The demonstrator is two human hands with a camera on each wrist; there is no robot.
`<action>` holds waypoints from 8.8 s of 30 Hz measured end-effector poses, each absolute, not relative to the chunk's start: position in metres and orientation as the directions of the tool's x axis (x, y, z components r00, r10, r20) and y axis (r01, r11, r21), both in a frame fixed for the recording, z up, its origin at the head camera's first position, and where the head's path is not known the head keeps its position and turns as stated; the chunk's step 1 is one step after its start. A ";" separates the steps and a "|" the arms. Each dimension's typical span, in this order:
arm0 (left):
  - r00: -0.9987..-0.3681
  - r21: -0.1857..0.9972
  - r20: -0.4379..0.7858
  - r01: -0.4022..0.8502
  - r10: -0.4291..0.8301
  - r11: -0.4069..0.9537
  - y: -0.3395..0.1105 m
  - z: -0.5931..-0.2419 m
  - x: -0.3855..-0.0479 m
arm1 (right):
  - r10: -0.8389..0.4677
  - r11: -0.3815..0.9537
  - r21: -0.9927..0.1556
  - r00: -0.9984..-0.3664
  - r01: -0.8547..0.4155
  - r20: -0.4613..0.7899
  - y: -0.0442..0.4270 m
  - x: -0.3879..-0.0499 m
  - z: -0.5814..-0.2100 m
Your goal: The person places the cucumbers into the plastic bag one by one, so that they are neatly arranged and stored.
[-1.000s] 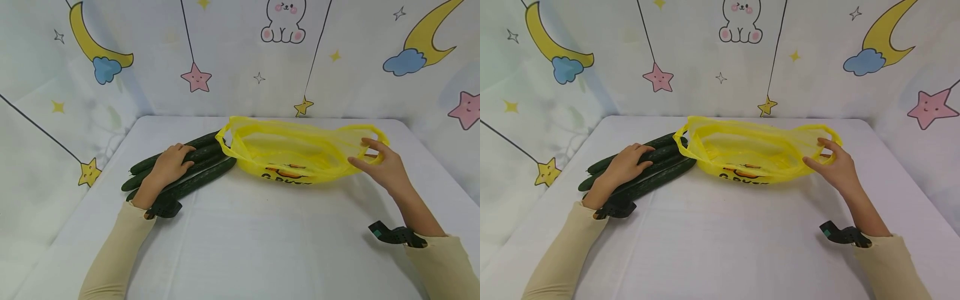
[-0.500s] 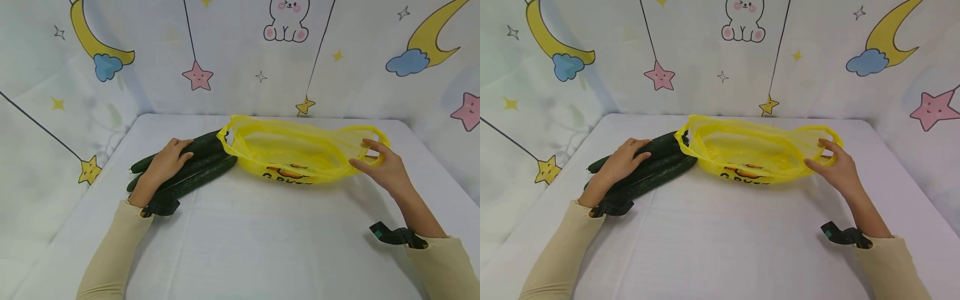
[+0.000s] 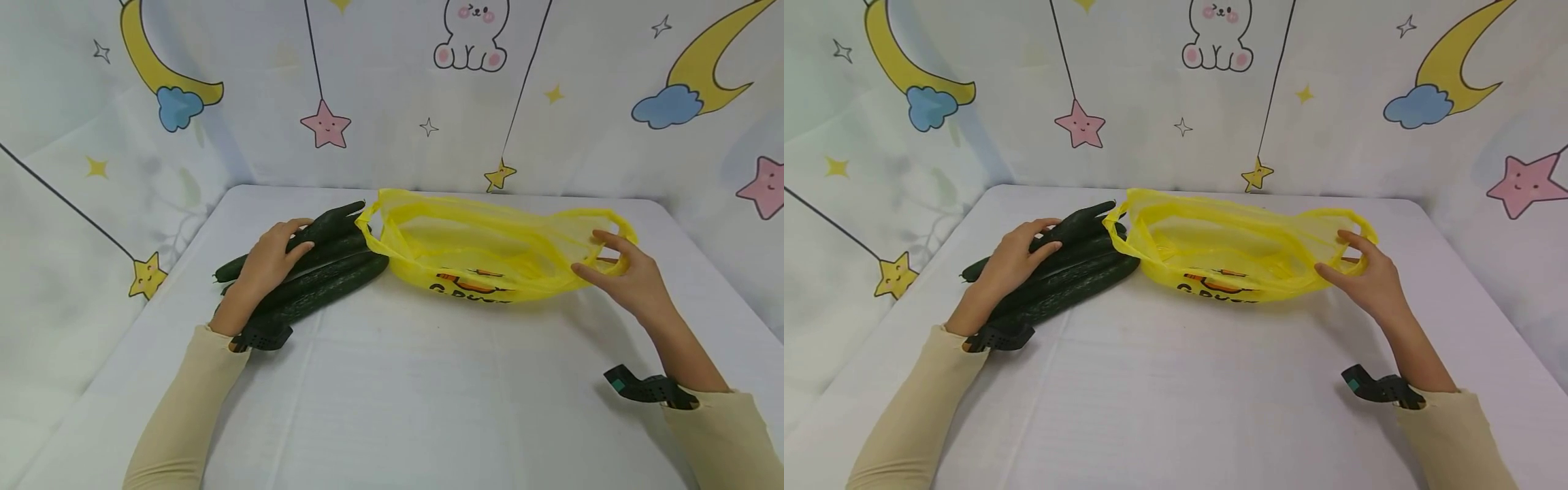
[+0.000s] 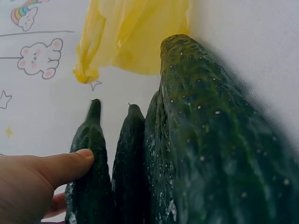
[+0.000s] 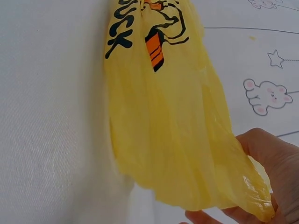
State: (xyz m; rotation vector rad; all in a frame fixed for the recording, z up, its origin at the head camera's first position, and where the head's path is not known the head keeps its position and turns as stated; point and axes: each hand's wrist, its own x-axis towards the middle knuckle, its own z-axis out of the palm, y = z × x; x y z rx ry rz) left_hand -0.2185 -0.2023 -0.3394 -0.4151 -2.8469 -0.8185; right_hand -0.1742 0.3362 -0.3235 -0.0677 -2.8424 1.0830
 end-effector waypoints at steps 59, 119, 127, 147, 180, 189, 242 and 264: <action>-0.599 0.182 0.631 0.732 0.493 0.656 -0.141 -0.282 -0.203 | 0.068 0.759 -0.651 -0.991 -0.023 0.114 0.336 -0.171 -0.319; -0.291 -0.186 0.478 0.889 0.829 0.419 0.018 -0.261 -0.216 | 0.003 0.751 -0.654 -0.989 -0.096 0.148 0.329 -0.170 -0.320; -0.279 -0.194 0.461 0.895 0.842 0.402 0.035 -0.257 -0.217 | 0.013 0.726 -0.686 -0.996 -0.051 0.089 0.328 -0.172 -0.320; -0.255 -0.135 0.496 0.921 0.830 0.364 0.057 -0.285 -0.238 | 0.023 0.733 -0.675 -0.990 -0.078 0.139 0.328 -0.166 -0.317; -0.497 0.136 0.116 0.866 0.860 0.482 0.077 -0.323 -0.269 | -0.021 0.720 -0.681 -0.985 -0.134 0.172 0.329 -0.164 -0.313; -0.526 0.162 0.013 0.840 0.850 0.517 0.089 -0.333 -0.275 | -0.021 0.720 -0.679 -0.982 -0.143 0.185 0.331 -0.163 -0.311; -0.648 0.161 -0.025 0.749 0.761 0.643 0.029 -0.334 -0.270 | -0.047 0.763 -0.633 -0.988 -0.130 0.146 0.330 -0.170 -0.317; -0.613 0.081 0.222 0.786 0.758 0.612 -0.012 -0.327 -0.244 | -0.035 0.761 -0.638 -0.990 -0.116 0.137 0.335 -0.173 -0.321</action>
